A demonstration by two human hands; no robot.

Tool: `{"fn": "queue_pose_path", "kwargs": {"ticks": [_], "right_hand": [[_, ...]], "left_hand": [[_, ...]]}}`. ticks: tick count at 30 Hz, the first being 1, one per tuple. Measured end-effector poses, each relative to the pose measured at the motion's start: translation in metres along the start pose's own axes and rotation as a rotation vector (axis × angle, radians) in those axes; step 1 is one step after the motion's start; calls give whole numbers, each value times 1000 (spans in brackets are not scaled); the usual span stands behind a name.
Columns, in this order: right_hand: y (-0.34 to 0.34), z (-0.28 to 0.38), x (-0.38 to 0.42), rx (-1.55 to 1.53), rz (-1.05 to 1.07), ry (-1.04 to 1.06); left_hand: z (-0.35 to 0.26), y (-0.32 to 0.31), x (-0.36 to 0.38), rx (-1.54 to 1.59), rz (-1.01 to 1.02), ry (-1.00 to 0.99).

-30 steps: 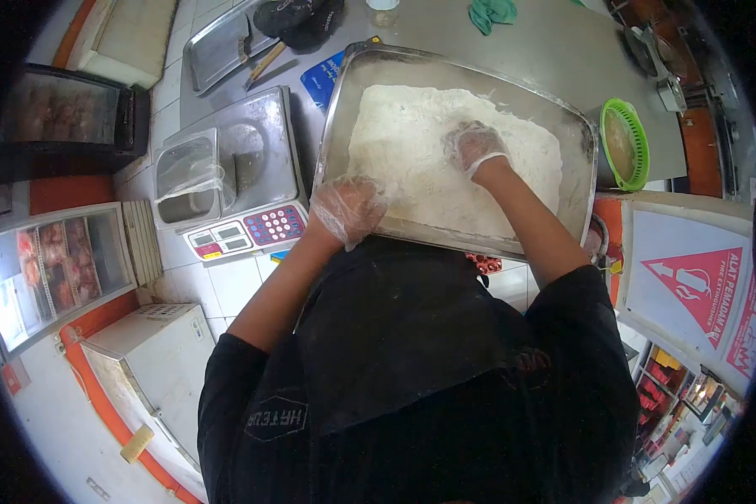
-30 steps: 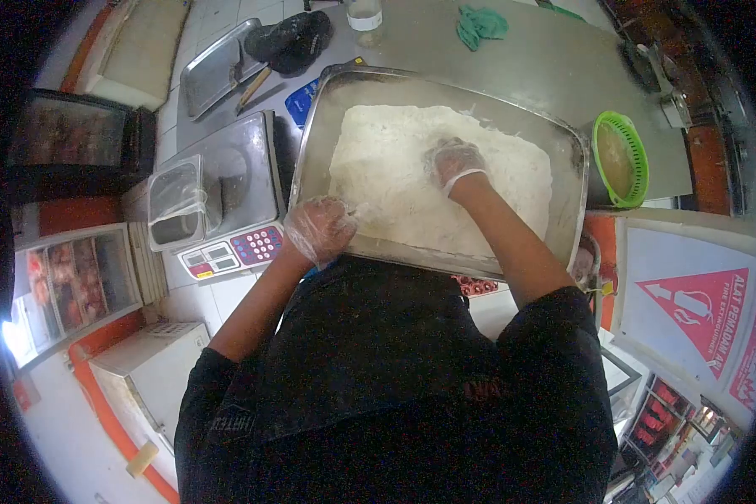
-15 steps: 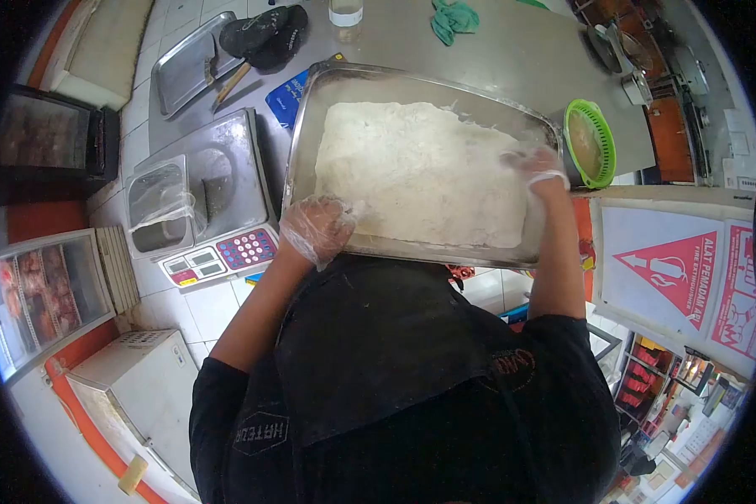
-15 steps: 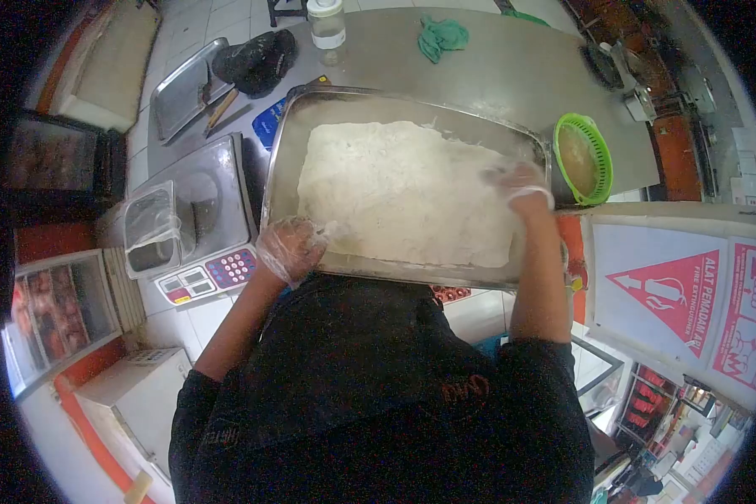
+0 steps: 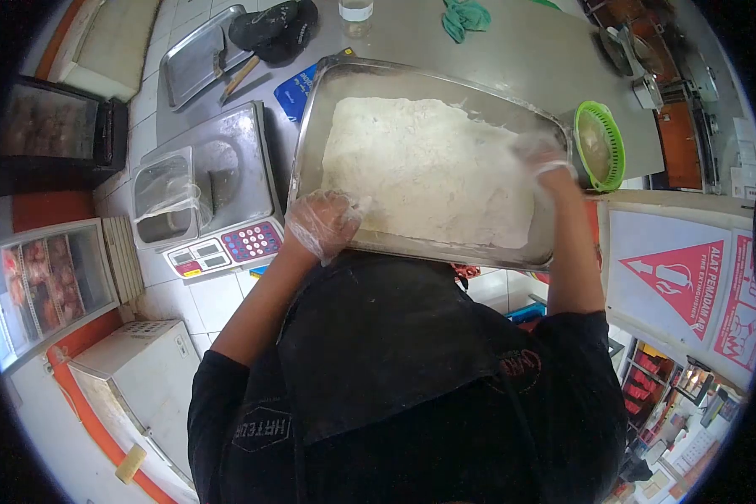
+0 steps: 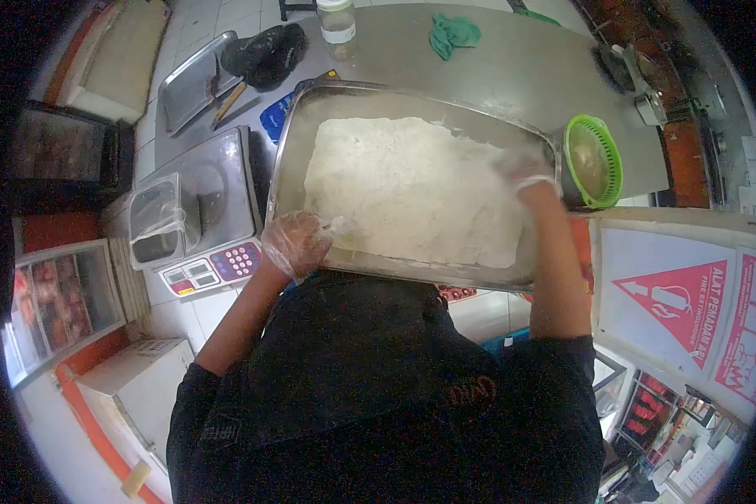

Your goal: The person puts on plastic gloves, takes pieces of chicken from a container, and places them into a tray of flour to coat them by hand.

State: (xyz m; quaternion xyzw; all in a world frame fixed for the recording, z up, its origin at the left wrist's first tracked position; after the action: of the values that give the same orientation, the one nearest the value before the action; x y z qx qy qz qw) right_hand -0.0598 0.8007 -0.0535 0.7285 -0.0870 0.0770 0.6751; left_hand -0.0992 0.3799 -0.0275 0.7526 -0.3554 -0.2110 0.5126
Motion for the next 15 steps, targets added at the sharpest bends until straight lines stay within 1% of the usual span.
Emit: {"fn": "queue_pose_path", "kwargs": {"ticks": [1, 2, 4, 6, 7, 9, 10, 12, 13, 14, 15], "right_hand": [[-8, 31, 3, -156, 228, -241], [-47, 53, 3, -225, 530, -153], [-35, 117, 17, -334, 481, 12], [-4, 162, 20, -265, 492, 129], [-6, 174, 19, -270, 499, 132], [-15, 190, 24, -469, 642, 56], [-17, 199, 25, -473, 641, 52], [-19, 217, 22, -360, 576, 47], [11, 231, 21, -309, 617, 75], [-12, 231, 19, -314, 616, 75], [-52, 230, 13, -350, 588, 90]], "left_hand": [[0, 0, 0, 0, 7, 0], [-1, 0, -1, -2, 15, 7], [1, -3, -1, -7, 23, 21], [2, 0, 3, 50, -173, -26], [2, -1, 4, 52, -166, -22], [-2, 3, 4, 10, -211, -36], [-1, 0, 5, 9, -209, -40], [4, -11, 7, -31, -167, -63], [3, -10, 7, -33, -164, -65], [3, -9, 6, -22, -145, -25], [5, -8, 5, -12, -127, 15]]}}
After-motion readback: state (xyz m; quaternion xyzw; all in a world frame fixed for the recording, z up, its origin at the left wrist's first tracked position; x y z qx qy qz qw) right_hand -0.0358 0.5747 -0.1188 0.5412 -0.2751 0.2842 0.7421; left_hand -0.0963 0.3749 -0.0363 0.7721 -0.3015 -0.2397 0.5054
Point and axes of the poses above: each hand's wrist, its own x-axis away from the middle knuckle, its own y-axis out of the back of the hand, z = x × y, the point moved 7 cm from there along -x, towards the middle knuckle, and after that the axes turned 3 degrees about x, right-handed, at the moved point
